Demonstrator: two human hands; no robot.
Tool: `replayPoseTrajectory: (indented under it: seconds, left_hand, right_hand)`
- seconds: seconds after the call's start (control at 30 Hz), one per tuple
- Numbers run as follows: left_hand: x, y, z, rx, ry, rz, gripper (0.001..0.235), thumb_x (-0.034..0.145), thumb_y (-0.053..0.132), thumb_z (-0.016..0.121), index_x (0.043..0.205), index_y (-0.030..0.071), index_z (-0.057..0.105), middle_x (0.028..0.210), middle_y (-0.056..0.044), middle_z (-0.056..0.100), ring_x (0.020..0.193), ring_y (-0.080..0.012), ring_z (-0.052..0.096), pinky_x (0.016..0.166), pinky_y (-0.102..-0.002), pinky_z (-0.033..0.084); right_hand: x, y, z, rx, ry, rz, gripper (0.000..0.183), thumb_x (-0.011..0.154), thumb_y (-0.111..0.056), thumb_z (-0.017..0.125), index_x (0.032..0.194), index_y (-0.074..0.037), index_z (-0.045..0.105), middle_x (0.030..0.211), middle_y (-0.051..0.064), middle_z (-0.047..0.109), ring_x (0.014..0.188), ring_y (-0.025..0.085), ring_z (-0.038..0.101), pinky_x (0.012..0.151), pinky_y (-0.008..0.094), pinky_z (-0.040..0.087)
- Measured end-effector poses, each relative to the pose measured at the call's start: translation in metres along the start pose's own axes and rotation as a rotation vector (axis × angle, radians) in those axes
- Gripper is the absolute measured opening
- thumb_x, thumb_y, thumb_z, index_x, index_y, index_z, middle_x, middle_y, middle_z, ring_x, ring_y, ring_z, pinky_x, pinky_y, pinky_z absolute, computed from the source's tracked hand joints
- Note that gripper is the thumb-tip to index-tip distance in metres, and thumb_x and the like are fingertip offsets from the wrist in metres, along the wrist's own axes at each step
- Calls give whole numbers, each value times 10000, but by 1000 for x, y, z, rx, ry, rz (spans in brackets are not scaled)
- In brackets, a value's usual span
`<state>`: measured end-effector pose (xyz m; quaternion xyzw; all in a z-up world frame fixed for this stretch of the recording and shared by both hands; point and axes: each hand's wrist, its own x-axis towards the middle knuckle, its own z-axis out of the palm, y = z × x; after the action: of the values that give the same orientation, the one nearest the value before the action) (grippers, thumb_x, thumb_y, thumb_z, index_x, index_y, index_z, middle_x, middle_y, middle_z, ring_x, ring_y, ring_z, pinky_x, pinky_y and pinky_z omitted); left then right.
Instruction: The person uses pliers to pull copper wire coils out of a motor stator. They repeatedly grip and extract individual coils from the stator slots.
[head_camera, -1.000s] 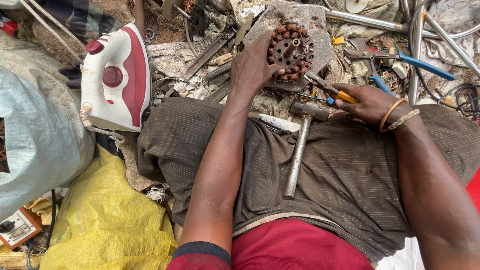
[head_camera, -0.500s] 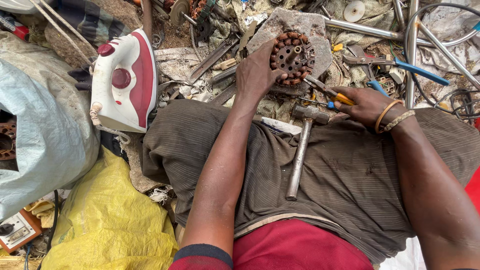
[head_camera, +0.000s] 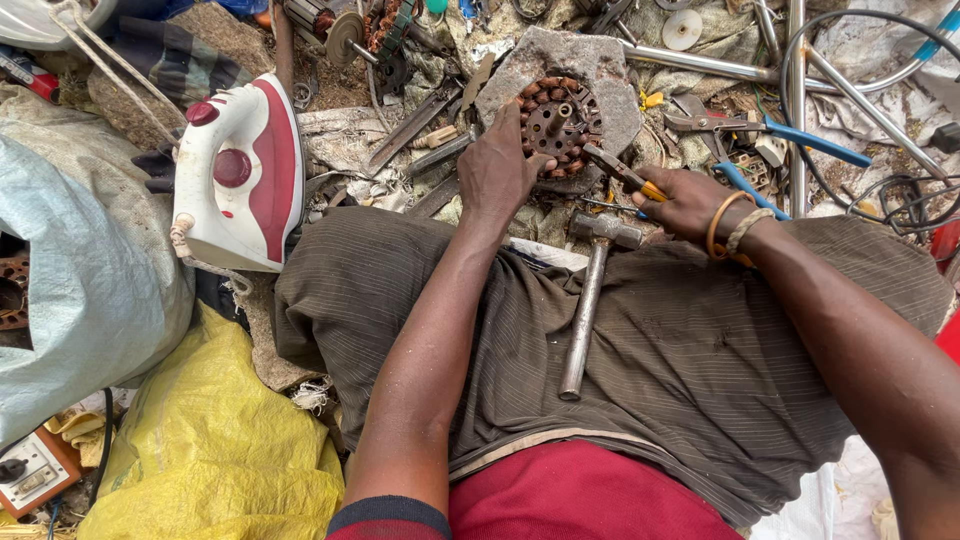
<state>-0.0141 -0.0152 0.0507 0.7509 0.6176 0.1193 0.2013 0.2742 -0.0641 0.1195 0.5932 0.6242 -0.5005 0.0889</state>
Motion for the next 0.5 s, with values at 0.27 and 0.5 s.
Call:
replayPoseTrajectory:
  seconds: [0.27, 0.5]
  left_hand:
    - [-7, 3, -9, -48, 3, -34, 977, 796, 540, 801, 1503, -22, 426, 1338, -169, 661, 651, -119, 642, 520, -231, 522]
    - [-4, -3, 6, -39, -4, -58, 970, 783, 534, 803, 1478, -29, 428, 1374, -198, 623, 540, -128, 582, 441, -233, 458]
  right_hand:
    - [-12, -7, 5, 890, -241, 210, 263, 906, -186, 667, 1099, -23, 595, 906, 97, 703, 713, 197, 717, 705, 375, 626]
    - [-4, -29, 44, -351, 367, 70, 190, 1031, -187, 631, 1180, -78, 590, 890, 130, 685, 722, 226, 649, 669, 395, 546]
